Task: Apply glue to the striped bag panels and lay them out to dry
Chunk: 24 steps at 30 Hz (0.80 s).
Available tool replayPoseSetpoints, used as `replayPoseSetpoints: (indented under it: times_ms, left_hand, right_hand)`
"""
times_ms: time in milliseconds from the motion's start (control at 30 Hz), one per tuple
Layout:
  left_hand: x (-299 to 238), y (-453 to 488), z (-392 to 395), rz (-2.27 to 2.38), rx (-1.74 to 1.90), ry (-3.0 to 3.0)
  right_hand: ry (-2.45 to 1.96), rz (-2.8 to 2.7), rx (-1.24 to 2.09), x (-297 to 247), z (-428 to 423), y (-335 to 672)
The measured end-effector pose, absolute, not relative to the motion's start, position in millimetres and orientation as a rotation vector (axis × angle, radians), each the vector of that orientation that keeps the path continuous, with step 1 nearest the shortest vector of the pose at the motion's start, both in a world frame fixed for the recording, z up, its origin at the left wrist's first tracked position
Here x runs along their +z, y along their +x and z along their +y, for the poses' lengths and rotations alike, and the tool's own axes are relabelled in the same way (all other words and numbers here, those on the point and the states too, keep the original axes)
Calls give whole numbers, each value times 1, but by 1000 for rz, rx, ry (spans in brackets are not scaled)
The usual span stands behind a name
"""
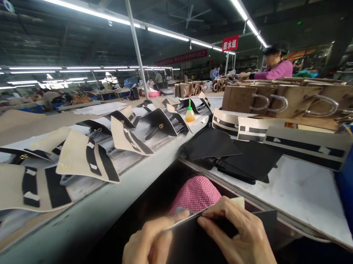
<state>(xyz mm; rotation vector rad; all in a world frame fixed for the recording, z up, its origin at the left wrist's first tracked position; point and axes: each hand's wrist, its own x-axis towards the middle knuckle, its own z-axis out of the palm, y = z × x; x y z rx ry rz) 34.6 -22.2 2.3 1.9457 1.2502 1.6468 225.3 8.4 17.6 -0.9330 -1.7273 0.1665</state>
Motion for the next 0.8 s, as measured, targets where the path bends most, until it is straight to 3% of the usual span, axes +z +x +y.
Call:
replayPoseSetpoints:
  times_ms: [367,667,800]
  left_hand:
    - [-4,34,-19,1190,1727,2237]
    - [15,23,2,1264,1056,1731]
    - [21,13,-2,1375,1166,1618]
  right_hand:
    - [-1024,-1911,221,24,14,224]
    - [-1064,-1966,19,9,21,216]
    - [-1103,-1762,-193,8,20,225]
